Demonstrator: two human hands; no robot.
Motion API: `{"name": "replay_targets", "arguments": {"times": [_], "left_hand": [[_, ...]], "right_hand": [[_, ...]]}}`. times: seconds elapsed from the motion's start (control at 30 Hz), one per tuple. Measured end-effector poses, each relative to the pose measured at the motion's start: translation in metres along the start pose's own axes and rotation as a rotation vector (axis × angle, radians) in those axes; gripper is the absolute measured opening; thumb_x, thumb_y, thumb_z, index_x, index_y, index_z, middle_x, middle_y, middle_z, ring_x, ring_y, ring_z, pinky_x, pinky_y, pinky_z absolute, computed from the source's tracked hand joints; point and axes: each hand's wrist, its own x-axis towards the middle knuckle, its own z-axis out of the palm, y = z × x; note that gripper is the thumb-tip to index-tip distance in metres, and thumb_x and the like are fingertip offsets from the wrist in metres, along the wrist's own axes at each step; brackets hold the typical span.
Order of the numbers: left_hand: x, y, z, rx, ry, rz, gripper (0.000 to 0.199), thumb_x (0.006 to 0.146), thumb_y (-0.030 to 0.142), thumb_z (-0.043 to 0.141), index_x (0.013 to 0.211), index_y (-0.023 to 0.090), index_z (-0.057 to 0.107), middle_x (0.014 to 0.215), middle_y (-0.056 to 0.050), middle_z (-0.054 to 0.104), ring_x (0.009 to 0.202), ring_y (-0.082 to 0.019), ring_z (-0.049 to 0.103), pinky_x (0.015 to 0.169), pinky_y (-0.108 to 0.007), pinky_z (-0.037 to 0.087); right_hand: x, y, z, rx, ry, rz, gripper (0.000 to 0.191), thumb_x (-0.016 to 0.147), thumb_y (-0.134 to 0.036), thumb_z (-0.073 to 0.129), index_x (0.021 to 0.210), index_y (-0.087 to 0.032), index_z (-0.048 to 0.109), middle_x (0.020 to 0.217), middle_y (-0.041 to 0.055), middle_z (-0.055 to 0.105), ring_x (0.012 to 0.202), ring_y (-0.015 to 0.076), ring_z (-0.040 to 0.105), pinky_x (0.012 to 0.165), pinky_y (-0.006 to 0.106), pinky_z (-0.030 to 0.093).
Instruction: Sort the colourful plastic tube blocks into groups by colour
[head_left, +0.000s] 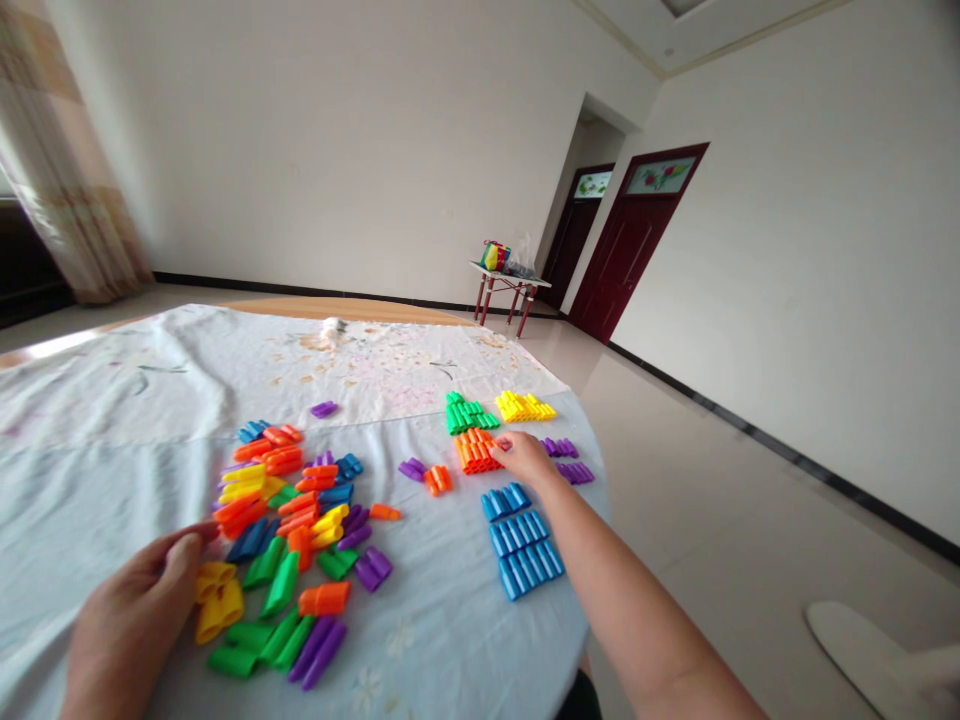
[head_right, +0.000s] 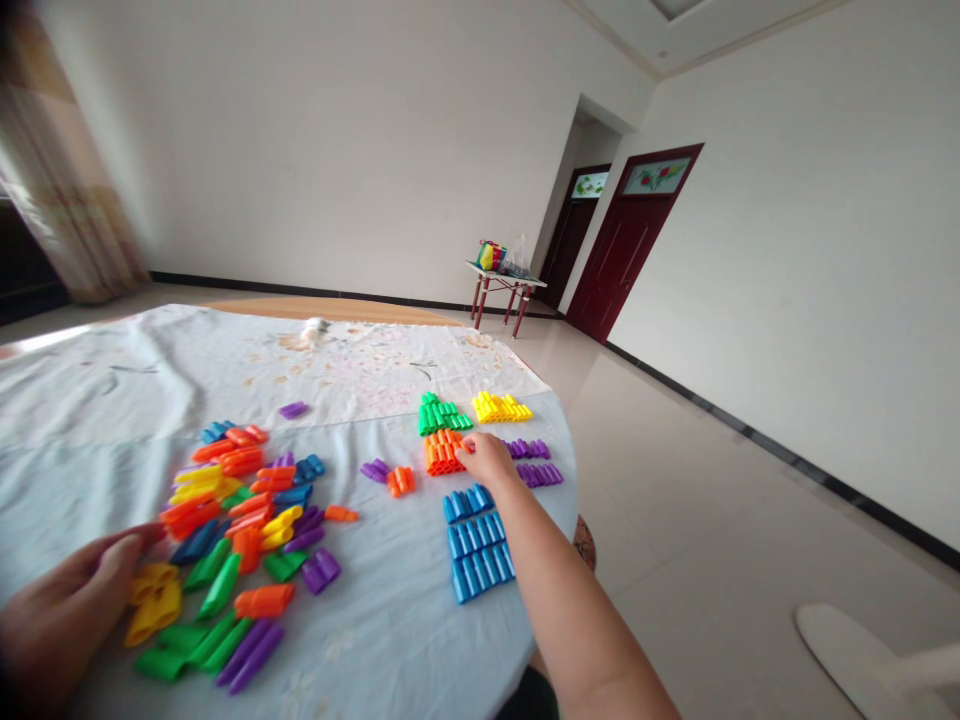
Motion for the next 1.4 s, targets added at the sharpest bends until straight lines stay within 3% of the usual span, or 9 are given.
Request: {"name": "replay_targets", "arguments": {"times": [0.23, 0.43, 0.53, 0.63, 0.83, 1.0, 1.13, 1.4], "left_hand": [[-0.012, 0.028, -0.016, -0.012, -0.110, -0.147, 0.050, 0.076, 0.054, 0.033, 0.103, 0.024, 0.062, 0.080, -0.004, 0.064, 0.072, -0.022, 0.059, 0.060, -0.030, 0.043], [-0.010, 0.025, -0.014, -0.035, -0.109, -0.134, 0.049, 0.075, 0.053, 0.035, 0.102, 0.023, 0.063, 0.080, -0.004, 0.065, 0.072, -0.022, 0.060, 0.059, -0.029, 0.043], [-0.007, 0.018, -0.011, -0.053, -0.129, -0.133, 0.049, 0.075, 0.054, 0.036, 0.104, 0.024, 0.062, 0.082, -0.004, 0.066, 0.072, -0.022, 0.061, 0.058, -0.028, 0.043], [-0.006, 0.016, -0.010, -0.050, -0.131, -0.129, 0.048, 0.075, 0.053, 0.038, 0.103, 0.023, 0.063, 0.081, -0.004, 0.066, 0.073, -0.022, 0.061, 0.058, -0.027, 0.044], [-0.010, 0.023, -0.014, -0.069, -0.112, -0.121, 0.046, 0.074, 0.052, 0.038, 0.100, 0.024, 0.064, 0.080, -0.004, 0.067, 0.076, -0.023, 0.061, 0.060, -0.028, 0.044], [-0.011, 0.028, -0.017, -0.066, -0.132, -0.140, 0.047, 0.074, 0.052, 0.037, 0.101, 0.023, 0.063, 0.084, -0.004, 0.066, 0.077, -0.023, 0.061, 0.061, -0.029, 0.043], [-0.009, 0.024, -0.016, -0.085, -0.145, -0.135, 0.047, 0.074, 0.052, 0.038, 0.102, 0.023, 0.062, 0.086, -0.004, 0.066, 0.079, -0.023, 0.061, 0.064, -0.028, 0.044], [-0.012, 0.024, -0.016, -0.092, -0.117, -0.103, 0.044, 0.076, 0.047, 0.039, 0.102, 0.021, 0.063, 0.084, -0.005, 0.066, 0.075, -0.020, 0.060, 0.060, -0.026, 0.043]], "right_hand": [[-0.002, -0.002, -0.005, -0.052, 0.025, -0.025, 0.019, 0.078, -0.019, 0.054, 0.090, -0.019, 0.069, 0.090, 0.0059, 0.071, 0.086, 0.0184, 0.064, 0.079, 0.026, 0.046], [-0.009, -0.016, -0.007, -0.042, 0.101, -0.059, 0.022, 0.080, -0.018, 0.051, 0.095, -0.018, 0.066, 0.097, 0.0068, 0.068, 0.090, 0.0176, 0.061, 0.083, 0.028, 0.045], [-0.020, -0.036, 0.003, 0.040, 0.130, -0.174, 0.022, 0.083, -0.019, 0.049, 0.098, -0.017, 0.065, 0.098, 0.0072, 0.066, 0.091, 0.0163, 0.060, 0.084, 0.027, 0.045], [-0.031, -0.059, 0.022, 0.077, 0.066, -0.293, 0.021, 0.081, -0.020, 0.053, 0.098, -0.017, 0.064, 0.097, 0.0069, 0.066, 0.094, 0.0171, 0.058, 0.087, 0.028, 0.044], [-0.040, -0.086, 0.052, -0.146, -0.024, -0.285, 0.014, 0.079, -0.021, 0.055, 0.090, -0.018, 0.063, 0.090, 0.0075, 0.064, 0.094, 0.0196, 0.055, 0.085, 0.030, 0.041], [-0.038, -0.088, 0.060, -0.252, -0.025, -0.265, 0.017, 0.079, -0.023, 0.055, 0.094, -0.018, 0.062, 0.094, 0.0101, 0.061, 0.094, 0.0221, 0.053, 0.085, 0.033, 0.040], [-0.038, -0.084, 0.058, -0.252, -0.073, -0.325, 0.030, 0.078, -0.016, 0.054, 0.107, -0.018, 0.059, 0.100, 0.0101, 0.061, 0.098, 0.0230, 0.051, 0.087, 0.034, 0.039], [-0.053, -0.071, 0.044, -0.035, -0.228, -0.624, 0.051, 0.070, 0.003, 0.043, 0.116, -0.017, 0.055, 0.110, 0.0069, 0.058, 0.108, 0.0165, 0.047, 0.099, 0.031, 0.034]]}}
